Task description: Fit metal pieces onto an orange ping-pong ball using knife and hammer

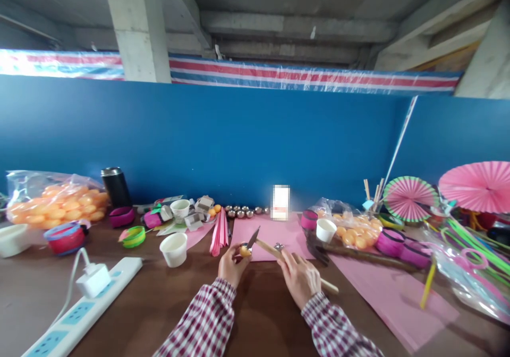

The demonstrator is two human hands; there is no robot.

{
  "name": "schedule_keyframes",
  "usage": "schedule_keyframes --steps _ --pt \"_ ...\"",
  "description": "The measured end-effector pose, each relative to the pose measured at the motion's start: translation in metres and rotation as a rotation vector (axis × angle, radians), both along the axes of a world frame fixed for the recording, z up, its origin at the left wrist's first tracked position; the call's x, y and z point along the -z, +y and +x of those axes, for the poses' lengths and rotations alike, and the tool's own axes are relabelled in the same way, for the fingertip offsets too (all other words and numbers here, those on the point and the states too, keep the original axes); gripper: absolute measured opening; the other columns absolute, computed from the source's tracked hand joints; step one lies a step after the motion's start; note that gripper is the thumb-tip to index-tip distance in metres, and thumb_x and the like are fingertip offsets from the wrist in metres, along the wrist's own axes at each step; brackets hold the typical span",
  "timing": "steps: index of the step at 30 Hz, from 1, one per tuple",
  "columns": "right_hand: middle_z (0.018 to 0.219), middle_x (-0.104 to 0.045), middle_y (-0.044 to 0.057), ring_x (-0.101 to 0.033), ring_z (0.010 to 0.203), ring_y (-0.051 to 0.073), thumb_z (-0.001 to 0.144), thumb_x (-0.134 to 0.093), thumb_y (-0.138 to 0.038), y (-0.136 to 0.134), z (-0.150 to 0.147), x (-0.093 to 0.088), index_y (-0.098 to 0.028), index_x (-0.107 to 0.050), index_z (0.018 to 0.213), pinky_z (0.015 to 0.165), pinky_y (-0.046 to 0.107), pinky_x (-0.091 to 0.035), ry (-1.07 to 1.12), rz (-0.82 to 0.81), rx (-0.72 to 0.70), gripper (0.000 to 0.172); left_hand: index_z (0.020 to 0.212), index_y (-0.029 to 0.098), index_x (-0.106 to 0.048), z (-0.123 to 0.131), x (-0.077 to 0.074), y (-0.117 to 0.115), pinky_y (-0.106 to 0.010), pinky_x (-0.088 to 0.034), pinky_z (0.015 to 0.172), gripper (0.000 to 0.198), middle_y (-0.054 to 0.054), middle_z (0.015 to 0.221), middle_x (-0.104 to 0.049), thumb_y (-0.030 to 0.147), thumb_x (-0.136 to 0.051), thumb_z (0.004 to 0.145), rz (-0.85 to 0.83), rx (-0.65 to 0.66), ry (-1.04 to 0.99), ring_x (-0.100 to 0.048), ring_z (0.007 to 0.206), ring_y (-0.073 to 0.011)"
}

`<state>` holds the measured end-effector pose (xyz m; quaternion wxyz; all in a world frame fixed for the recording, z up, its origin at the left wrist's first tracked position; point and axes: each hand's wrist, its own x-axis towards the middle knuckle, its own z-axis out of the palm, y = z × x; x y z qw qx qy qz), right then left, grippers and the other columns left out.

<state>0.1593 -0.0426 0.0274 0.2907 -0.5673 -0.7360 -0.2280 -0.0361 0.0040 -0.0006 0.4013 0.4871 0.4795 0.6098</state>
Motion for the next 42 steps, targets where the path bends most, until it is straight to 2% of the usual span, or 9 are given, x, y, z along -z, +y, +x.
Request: schedule_keyframes --steps 5,10,15,18,22,28,33,38,42 --pt "0.071 -0.061 0.001 -0.055 0.060 0.013 0.086 -0.038 -0.032 0.000 0.000 0.000 -0.024 -0.053 0.104 0.057 0.023 -0.031 0.010 -0.030 0.009 0.024 0.090 0.013 -0.059 0.002 -0.004 -0.002 -0.025 -0.049 0.067 0.043 -0.005 0.078 -0.067 0.025 -0.071 0.051 0.014 0.056 -0.086 -0.062 0.072 -0.0167" --pt "0.070 -0.061 0.001 -0.055 0.059 0.012 0.086 -0.039 -0.032 -0.001 0.001 -0.001 -0.023 -0.053 0.104 0.057 0.023 -0.031 0.003 -0.008 -0.008 0.025 0.092 0.012 -0.059 0.003 -0.004 -0.002 -0.025 -0.050 0.058 0.043 -0.005 0.076 -0.066 0.031 -0.069 0.054 -0.001 0.069 -0.131 -0.061 0.067 -0.0160" --pt "0.071 -0.061 0.000 -0.055 0.060 0.012 0.085 -0.039 -0.031 -0.002 0.001 -0.003 -0.024 -0.055 0.101 0.058 0.023 -0.032 0.006 0.007 0.000 0.023 0.095 0.014 -0.057 0.004 -0.006 -0.004 -0.025 -0.051 0.055 0.046 -0.007 0.083 -0.065 0.031 -0.069 0.055 -0.045 0.072 -0.147 -0.061 0.061 -0.0142" --pt "0.071 -0.061 0.001 -0.055 0.061 0.012 0.085 -0.039 -0.031 -0.002 0.003 -0.004 -0.023 -0.055 0.103 0.058 0.023 -0.032 0.023 0.033 0.014 0.025 0.098 0.014 -0.056 0.004 -0.007 -0.005 -0.027 -0.051 0.057 0.048 -0.008 0.086 -0.065 0.028 -0.069 0.054 -0.064 0.040 -0.143 -0.061 0.061 -0.0139" --pt "0.074 -0.062 0.002 -0.056 0.065 0.013 0.085 -0.040 -0.033 -0.002 0.007 -0.004 -0.022 -0.055 0.103 0.061 0.023 -0.033 0.079 0.057 0.059 0.026 0.089 0.014 -0.061 0.003 -0.008 -0.004 -0.024 -0.050 0.060 0.040 -0.007 0.084 -0.066 0.021 -0.069 0.051 -0.062 0.004 -0.087 -0.062 0.069 -0.0164" --pt "0.069 -0.060 0.001 -0.055 0.061 0.013 0.085 -0.041 -0.034 -0.002 0.007 -0.001 -0.024 -0.055 0.104 0.060 0.023 -0.034 -0.017 0.015 -0.010 0.026 0.088 0.014 -0.061 0.003 -0.009 -0.005 -0.023 -0.048 0.064 0.038 -0.006 0.079 -0.067 0.017 -0.067 0.051 -0.053 -0.006 -0.042 -0.061 0.067 -0.0147" --pt "0.074 -0.061 0.002 -0.056 0.064 0.013 0.084 -0.041 -0.036 -0.002 0.007 0.001 -0.022 -0.055 0.105 0.060 0.023 -0.035 0.071 0.030 0.039 0.028 0.089 0.016 -0.061 0.008 -0.010 -0.006 -0.023 -0.048 0.062 0.040 -0.005 0.080 -0.067 0.013 -0.066 0.050 -0.077 -0.025 -0.038 -0.061 0.066 -0.0144" --pt "0.070 -0.061 0.002 -0.056 0.061 0.012 0.084 -0.042 -0.034 -0.002 0.005 -0.001 -0.022 -0.056 0.104 0.061 0.022 -0.035 -0.003 0.018 -0.042 0.027 0.085 0.016 -0.061 0.014 -0.013 -0.007 -0.022 -0.048 0.060 0.038 -0.002 0.071 -0.067 0.007 -0.065 0.048 -0.111 -0.017 -0.087 -0.061 0.062 -0.0132" --pt "0.074 -0.062 0.003 -0.057 0.062 0.012 0.085 -0.038 -0.037 0.000 0.008 0.001 -0.022 -0.056 0.106 0.059 0.021 -0.036 0.068 0.021 0.014 0.031 0.086 0.017 -0.061 0.015 -0.015 -0.008 -0.021 -0.048 0.059 0.039 -0.002 0.076 -0.067 0.007 -0.065 0.048 -0.105 -0.021 -0.091 -0.061 0.063 -0.0136"
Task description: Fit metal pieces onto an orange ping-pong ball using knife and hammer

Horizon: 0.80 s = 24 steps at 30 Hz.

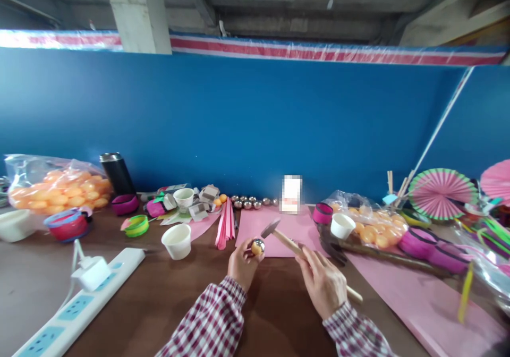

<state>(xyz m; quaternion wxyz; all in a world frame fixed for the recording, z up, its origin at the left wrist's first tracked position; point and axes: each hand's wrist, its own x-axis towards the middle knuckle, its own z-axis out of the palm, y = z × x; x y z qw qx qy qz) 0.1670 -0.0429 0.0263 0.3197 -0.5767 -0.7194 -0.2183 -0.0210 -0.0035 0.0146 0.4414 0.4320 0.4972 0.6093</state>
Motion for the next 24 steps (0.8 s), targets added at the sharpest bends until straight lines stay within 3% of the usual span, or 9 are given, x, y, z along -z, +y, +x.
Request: schedule_keyframes --steps 5,16,24 --pt "0.073 -0.062 0.002 -0.056 0.061 0.012 0.084 -0.040 -0.036 0.0021 0.0038 0.0004 -0.024 -0.055 0.106 0.060 0.023 -0.035 -0.071 -0.047 -0.005 0.029 0.084 0.016 -0.061 -0.0004 -0.0043 0.0008 -0.023 -0.049 0.062 0.037 -0.004 0.075 -0.068 0.007 -0.065 0.048 0.001 0.003 -0.039 -0.062 0.066 -0.0158" --pt "0.080 -0.063 0.002 -0.057 0.068 0.013 0.083 -0.042 -0.036 0.0032 0.0032 0.0003 -0.023 -0.053 0.108 0.064 0.022 -0.037 0.015 -0.069 -0.002 0.030 0.090 0.016 -0.058 0.0007 -0.0018 0.0044 -0.025 -0.048 0.069 0.040 -0.005 0.085 -0.066 0.008 -0.065 0.051 0.012 0.007 -0.042 -0.062 0.074 -0.0157" --pt "0.077 -0.064 0.002 -0.058 0.067 0.013 0.084 -0.041 -0.036 0.0028 0.0036 -0.0017 -0.022 -0.056 0.104 0.061 0.021 -0.037 0.040 -0.040 0.012 0.029 0.095 0.012 -0.055 -0.0014 0.0020 0.0046 -0.029 -0.048 0.073 0.044 -0.008 0.084 -0.066 0.021 -0.069 0.055 0.011 0.133 -0.180 -0.062 0.078 -0.0178"
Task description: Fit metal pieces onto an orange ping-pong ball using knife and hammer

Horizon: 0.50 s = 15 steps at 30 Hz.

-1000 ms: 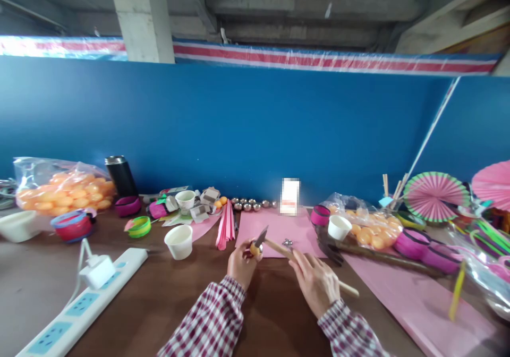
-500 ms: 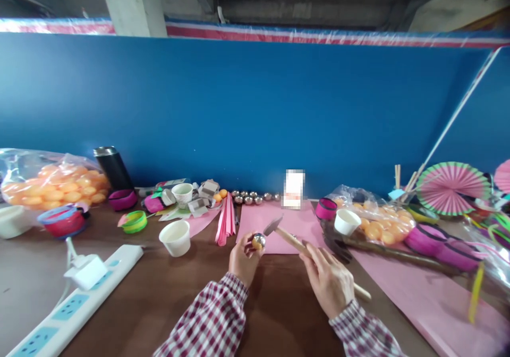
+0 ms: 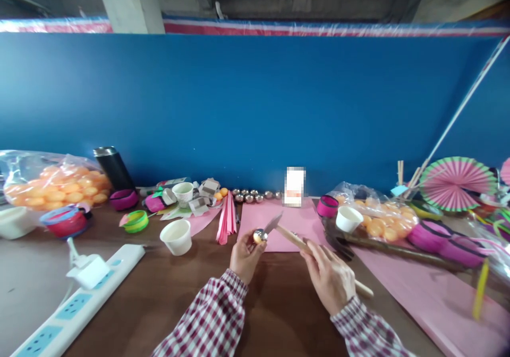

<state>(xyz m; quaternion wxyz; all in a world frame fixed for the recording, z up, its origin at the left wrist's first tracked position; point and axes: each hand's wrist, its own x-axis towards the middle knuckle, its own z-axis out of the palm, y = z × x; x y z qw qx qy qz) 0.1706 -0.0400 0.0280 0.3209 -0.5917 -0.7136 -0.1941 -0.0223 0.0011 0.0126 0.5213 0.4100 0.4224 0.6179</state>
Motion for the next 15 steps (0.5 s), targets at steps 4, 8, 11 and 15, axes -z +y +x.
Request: schedule_keyframes --steps 4,8,11,15 --pt "0.078 -0.064 0.003 -0.058 0.066 0.013 0.083 -0.041 -0.037 -0.001 0.000 -0.001 -0.022 -0.055 0.104 0.061 0.021 -0.037 0.008 0.010 -0.002 0.030 0.093 0.011 -0.055 0.001 0.003 0.002 -0.028 -0.050 0.065 0.043 -0.006 0.078 -0.065 0.025 -0.070 0.056 -0.024 0.024 -0.056 -0.061 0.069 -0.0152" --pt "0.076 -0.064 0.003 -0.058 0.065 0.013 0.084 -0.041 -0.036 -0.001 0.000 -0.002 -0.022 -0.056 0.103 0.061 0.021 -0.037 -0.016 -0.013 -0.012 0.028 0.090 0.011 -0.056 0.002 0.001 0.002 -0.025 -0.050 0.059 0.040 -0.004 0.068 -0.063 0.028 -0.070 0.057 -0.073 0.046 -0.140 -0.060 0.060 -0.0126" --pt "0.082 -0.064 0.004 -0.059 0.069 0.013 0.084 -0.040 -0.037 0.000 0.001 -0.002 -0.020 -0.056 0.103 0.062 0.021 -0.038 0.036 0.052 0.022 0.031 0.098 0.014 -0.054 0.003 -0.006 -0.001 -0.025 -0.049 0.061 0.045 -0.004 0.072 -0.064 0.028 -0.070 0.057 -0.111 0.043 -0.235 -0.061 0.062 -0.0123" --pt "0.076 -0.064 0.002 -0.058 0.063 0.012 0.084 -0.039 -0.037 -0.001 0.001 -0.003 -0.022 -0.056 0.103 0.060 0.021 -0.037 -0.018 -0.012 -0.002 0.030 0.099 0.013 -0.052 0.004 -0.011 -0.005 -0.022 -0.049 0.059 0.042 -0.006 0.077 -0.065 0.030 -0.066 0.063 -0.103 0.152 -0.275 -0.061 0.061 -0.0108"
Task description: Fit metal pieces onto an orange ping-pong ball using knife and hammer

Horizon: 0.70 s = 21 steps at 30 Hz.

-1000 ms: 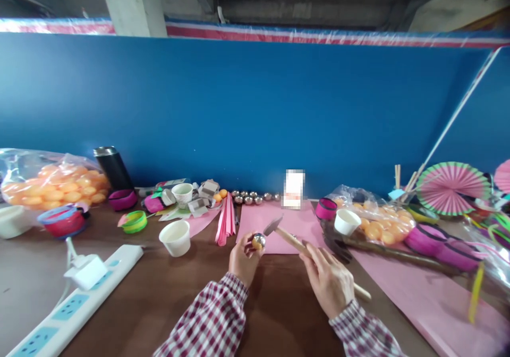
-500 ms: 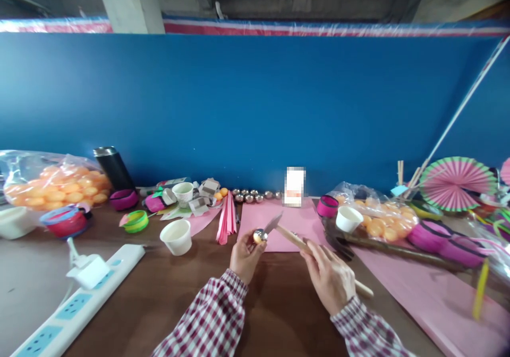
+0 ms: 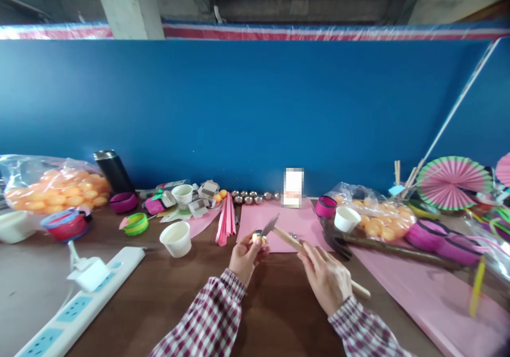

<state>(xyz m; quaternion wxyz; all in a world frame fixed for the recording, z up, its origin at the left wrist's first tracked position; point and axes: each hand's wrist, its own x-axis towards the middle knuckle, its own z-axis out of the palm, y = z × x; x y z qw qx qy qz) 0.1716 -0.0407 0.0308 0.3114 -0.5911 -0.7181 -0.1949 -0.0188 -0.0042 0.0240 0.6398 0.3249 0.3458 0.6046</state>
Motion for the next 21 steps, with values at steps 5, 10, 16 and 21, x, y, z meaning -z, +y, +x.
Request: schedule_keyframes --steps 5,10,16,21 --pt "0.080 -0.064 0.003 -0.059 0.067 0.012 0.083 -0.041 -0.037 -0.0004 0.0004 0.0000 -0.021 -0.056 0.104 0.061 0.021 -0.038 0.049 0.037 0.025 0.030 0.086 0.012 -0.054 -0.0009 0.0013 0.0002 -0.021 -0.050 0.057 0.032 -0.010 0.080 -0.066 0.035 -0.063 0.066 -0.088 0.050 0.001 -0.063 0.064 -0.0126" --pt "0.073 -0.064 0.002 -0.058 0.061 0.011 0.084 -0.040 -0.037 -0.0001 -0.0003 -0.0004 -0.022 -0.056 0.103 0.057 0.020 -0.037 -0.009 -0.003 -0.016 0.029 0.083 0.015 -0.053 -0.0007 0.0010 -0.0018 -0.021 -0.050 0.055 0.029 -0.010 0.079 -0.066 0.040 -0.059 0.068 -0.130 0.079 0.025 -0.063 0.063 -0.0131" --pt "0.077 -0.064 0.003 -0.058 0.065 0.012 0.084 -0.040 -0.036 -0.0012 -0.0008 -0.0016 -0.020 -0.056 0.103 0.060 0.021 -0.038 0.060 0.038 0.004 0.030 0.080 0.014 -0.059 -0.0017 0.0026 -0.0010 -0.022 -0.050 0.063 0.024 -0.006 0.079 -0.064 0.034 -0.062 0.067 -0.062 0.092 -0.157 -0.060 0.066 -0.0108" --pt "0.078 -0.064 0.003 -0.058 0.066 0.014 0.084 -0.041 -0.036 -0.0005 -0.0001 -0.0009 -0.022 -0.056 0.104 0.061 0.022 -0.038 0.037 0.013 -0.003 0.029 0.071 0.011 -0.062 -0.0022 0.0048 0.0015 -0.018 -0.047 0.059 0.018 -0.002 0.066 -0.061 0.028 -0.064 0.066 -0.023 0.046 -0.176 -0.054 0.057 -0.0054"
